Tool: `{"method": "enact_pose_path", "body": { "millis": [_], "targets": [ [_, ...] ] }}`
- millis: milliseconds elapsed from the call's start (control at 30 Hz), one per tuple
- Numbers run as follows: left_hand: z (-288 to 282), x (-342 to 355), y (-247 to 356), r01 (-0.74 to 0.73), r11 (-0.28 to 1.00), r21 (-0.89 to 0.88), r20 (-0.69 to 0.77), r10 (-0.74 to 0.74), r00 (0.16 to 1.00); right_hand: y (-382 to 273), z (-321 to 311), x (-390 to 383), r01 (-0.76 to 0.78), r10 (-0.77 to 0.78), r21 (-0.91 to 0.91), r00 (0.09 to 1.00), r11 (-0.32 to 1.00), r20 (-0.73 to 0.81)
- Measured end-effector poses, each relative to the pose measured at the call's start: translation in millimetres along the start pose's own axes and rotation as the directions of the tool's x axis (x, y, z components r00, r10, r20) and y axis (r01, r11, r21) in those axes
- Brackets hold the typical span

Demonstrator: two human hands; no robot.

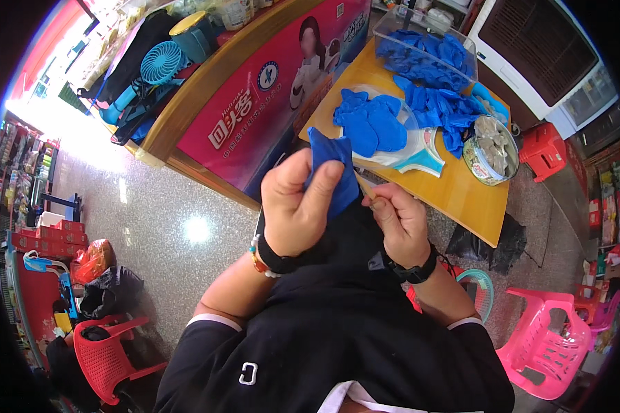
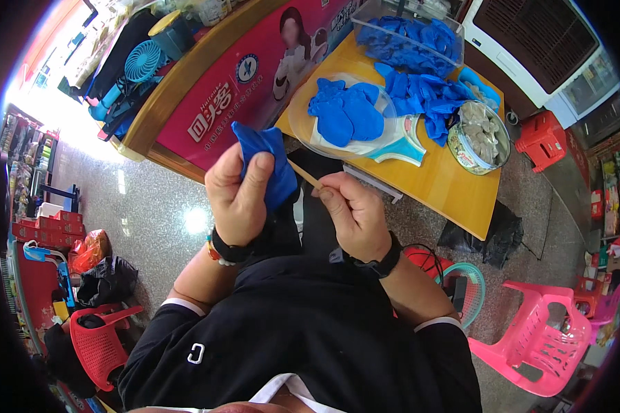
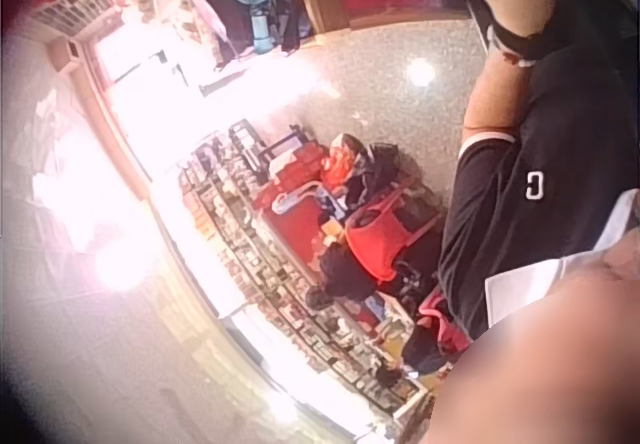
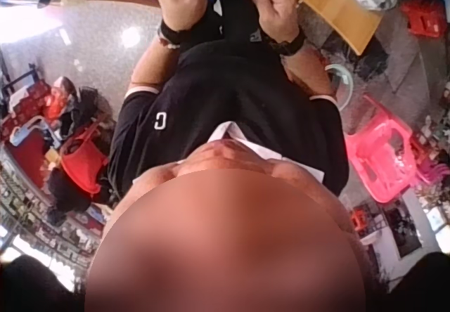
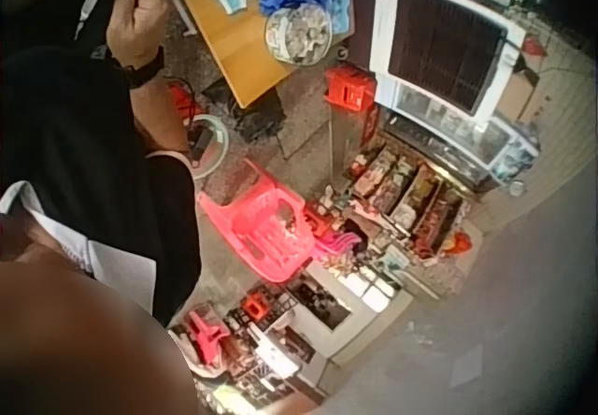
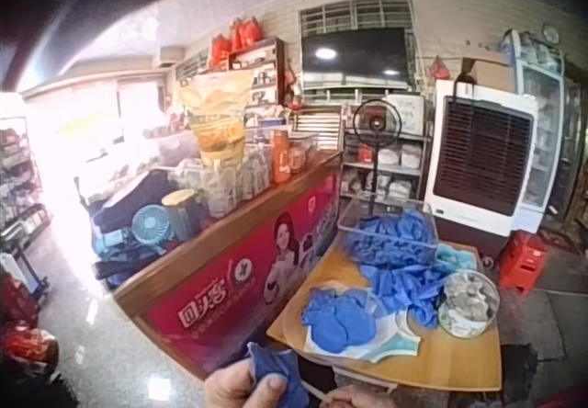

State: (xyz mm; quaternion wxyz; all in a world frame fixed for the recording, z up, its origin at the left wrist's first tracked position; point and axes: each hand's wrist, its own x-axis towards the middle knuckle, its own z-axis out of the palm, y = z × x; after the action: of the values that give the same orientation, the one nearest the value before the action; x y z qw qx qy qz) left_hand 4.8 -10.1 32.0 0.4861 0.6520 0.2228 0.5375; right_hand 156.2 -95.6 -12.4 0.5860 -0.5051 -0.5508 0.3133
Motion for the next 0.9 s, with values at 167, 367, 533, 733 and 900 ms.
{"method": "enact_pose_path", "body": {
  "millis": [167,367,533,733,900],
  "targets": [
    [1,2,0,0.076,0.994,-0.074,-0.009,-0.076,0.997,7,-2,-1,-0.423,0.295,0.528,0.903,0.737,0.312],
    [-2,7,-2,0.034,0.979,-0.199,-0.069,-0.049,0.996,-3,4,5,0.042,-0.043,-0.069,0.999,0.997,-0.019],
    [-3,8,-2,-0.078,0.989,-0.124,-0.125,0.063,0.99,-14,9,6,0.042,-0.045,-0.197,0.999,0.98,-0.008],
    [3,6,-3,-0.088,0.996,-0.022,-0.161,0.083,0.984,-3,8,3,0.15,-0.163,-0.21,0.985,0.966,-0.049],
    [-3,6,-11,-0.023,0.999,0.047,-0.067,0.026,0.997,-1,-3,1,-0.275,0.242,0.219,0.956,0.936,0.164]
  ]
}}
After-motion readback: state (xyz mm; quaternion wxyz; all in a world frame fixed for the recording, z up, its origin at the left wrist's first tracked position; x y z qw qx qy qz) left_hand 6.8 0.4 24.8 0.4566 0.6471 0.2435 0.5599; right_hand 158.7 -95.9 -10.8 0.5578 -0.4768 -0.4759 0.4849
